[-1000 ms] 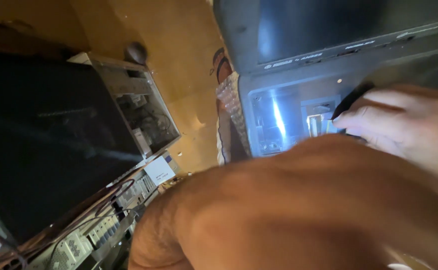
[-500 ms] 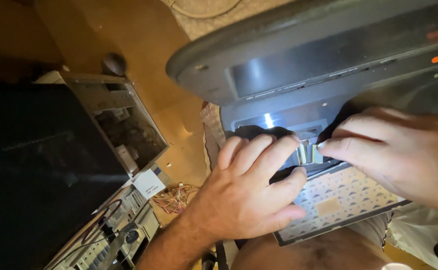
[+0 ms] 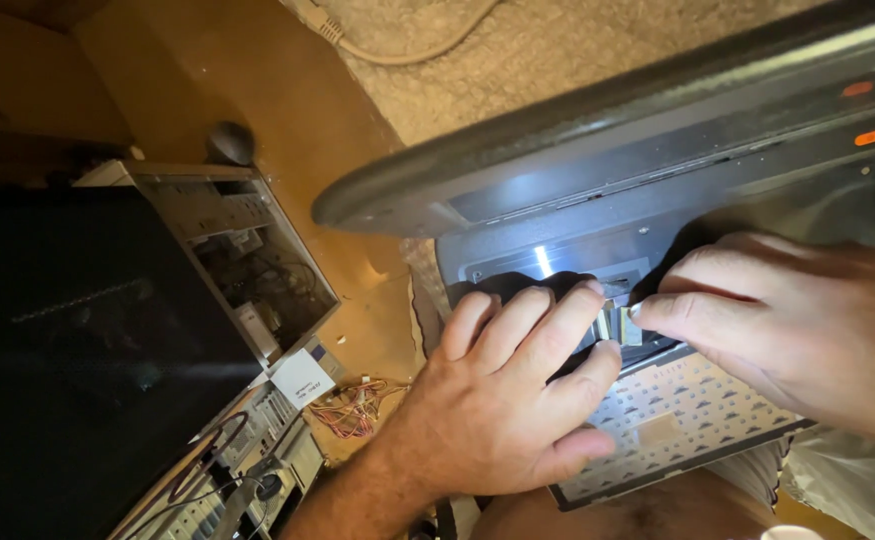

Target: Connecting a keyboard ribbon cable to a portable electronic device and plugging in the power adapter to test it.

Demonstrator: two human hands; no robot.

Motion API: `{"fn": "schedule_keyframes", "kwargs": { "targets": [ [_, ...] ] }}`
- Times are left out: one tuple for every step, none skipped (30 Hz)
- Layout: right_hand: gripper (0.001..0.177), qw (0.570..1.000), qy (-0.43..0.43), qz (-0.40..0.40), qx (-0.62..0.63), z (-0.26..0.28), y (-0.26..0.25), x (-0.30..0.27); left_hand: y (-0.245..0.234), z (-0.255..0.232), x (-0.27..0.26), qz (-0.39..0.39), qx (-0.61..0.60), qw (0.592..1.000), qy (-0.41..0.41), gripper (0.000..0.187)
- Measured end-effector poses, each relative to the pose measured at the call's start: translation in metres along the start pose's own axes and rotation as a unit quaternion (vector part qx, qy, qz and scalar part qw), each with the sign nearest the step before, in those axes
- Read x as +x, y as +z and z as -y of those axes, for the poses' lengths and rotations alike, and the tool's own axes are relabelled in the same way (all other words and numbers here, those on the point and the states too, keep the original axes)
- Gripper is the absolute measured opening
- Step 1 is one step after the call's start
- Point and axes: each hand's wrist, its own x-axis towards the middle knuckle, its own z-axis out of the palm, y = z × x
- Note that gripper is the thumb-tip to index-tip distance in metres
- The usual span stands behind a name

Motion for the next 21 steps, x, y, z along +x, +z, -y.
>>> {"fn": "schedule_keyframes", "kwargs": {
  "targets": [
    [0.043, 1.0, -0.001, 0.001, 0.0, 0.001, 0.0, 0.0, 0.0, 0.0, 0.0, 0.0, 0.0, 1.0, -0.001, 0.044],
    [0.041, 1.0, 0.002, -0.003, 0.008, 0.001, 0.0, 0.001, 0.0, 0.001, -0.001, -0.003, -0.004, 1.0, -0.002, 0.045],
    [0.039, 1.0, 0.005, -0.008, 0.016, 0.002, 0.0, 0.001, 0.0, 0.001, -0.001, -0.005, -0.007, 1.0, -0.002, 0.046],
    [0.039, 1.0, 0.005, -0.007, 0.016, 0.002, 0.0, 0.001, 0.0, 0.001, -0.001, -0.006, -0.008, 1.0, -0.002, 0.046],
    [0.042, 1.0, 0.006, 0.001, 0.002, 0.002, 0.001, 0.002, 0.001, 0.001, -0.001, -0.008, -0.012, 1.0, -0.003, 0.051],
    [0.044, 1.0, 0.008, 0.009, -0.011, 0.002, 0.001, 0.002, 0.001, 0.002, -0.001, -0.011, -0.016, 1.0, -0.004, 0.056],
    [0.044, 1.0, 0.008, 0.01, -0.011, 0.003, -0.001, 0.004, 0.001, 0.002, -0.002, -0.011, -0.016, 1.0, -0.004, 0.056],
    [0.039, 1.0, 0.004, -0.005, 0.002, 0.003, -0.002, 0.006, 0.001, 0.002, -0.002, -0.008, -0.019, 1.0, -0.007, 0.06],
    [0.034, 1.0, 0.001, -0.02, 0.014, 0.004, -0.004, 0.007, 0.001, 0.002, -0.002, -0.004, -0.021, 1.0, -0.011, 0.065],
    [0.034, 1.0, 0.0, -0.019, 0.014, 0.006, -0.007, 0.01, 0.002, 0.002, -0.003, -0.004, -0.022, 1.0, -0.011, 0.065],
    [0.03, 0.999, -0.011, -0.033, 0.016, 0.008, -0.01, 0.012, 0.002, 0.003, -0.004, -0.006, -0.026, 1.0, -0.01, 0.066],
    [0.026, 0.998, -0.022, -0.047, 0.018, 0.01, -0.013, 0.015, 0.003, 0.003, -0.005, -0.007, -0.031, 0.999, -0.01, 0.068],
    [0.026, 0.999, -0.022, -0.046, 0.018, 0.012, -0.015, 0.017, 0.003, 0.004, -0.005, -0.008, -0.032, 0.999, -0.011, 0.068],
    [0.02, 0.997, -0.025, -0.065, 0.027, 0.014, -0.016, 0.02, 0.003, 0.004, -0.006, -0.006, -0.034, 0.999, -0.009, 0.066],
    [0.018, 0.996, -0.029, -0.083, 0.035, 0.015, -0.017, 0.022, 0.003, 0.005, -0.006, -0.005, -0.037, 0.999, -0.008, 0.065],
    [0.018, 0.996, -0.03, -0.082, 0.034, 0.017, -0.019, 0.024, 0.002, 0.005, -0.006, -0.006, -0.037, 0.999, -0.009, 0.065],
    [0.015, 0.994, -0.026, -0.09, 0.051, 0.019, -0.02, 0.026, 0.001, 0.005, -0.006, -0.015, -0.04, 0.999, -0.006, 0.068],
    [0.013, 0.993, -0.022, -0.097, 0.068, 0.021, -0.022, 0.028, 0.001, 0.005, -0.006, -0.023, -0.044, 0.999, -0.003, 0.071],
    [0.013, 0.993, -0.022, -0.096, 0.069, 0.021, -0.02, 0.028, 0.001, 0.006, -0.009, -0.023, -0.044, 0.999, -0.004, 0.071],
    [0.015, 0.992, -0.024, -0.104, 0.062, 0.021, -0.019, 0.027, 0.002, 0.006, -0.011, -0.022, -0.052, 0.998, -0.004, 0.068],
    [0.017, 0.992, -0.025, -0.111, 0.055, 0.021, -0.018, 0.027, 0.003, 0.006, -0.014, -0.022, -0.059, 0.998, -0.005, 0.065]
  ]
}}
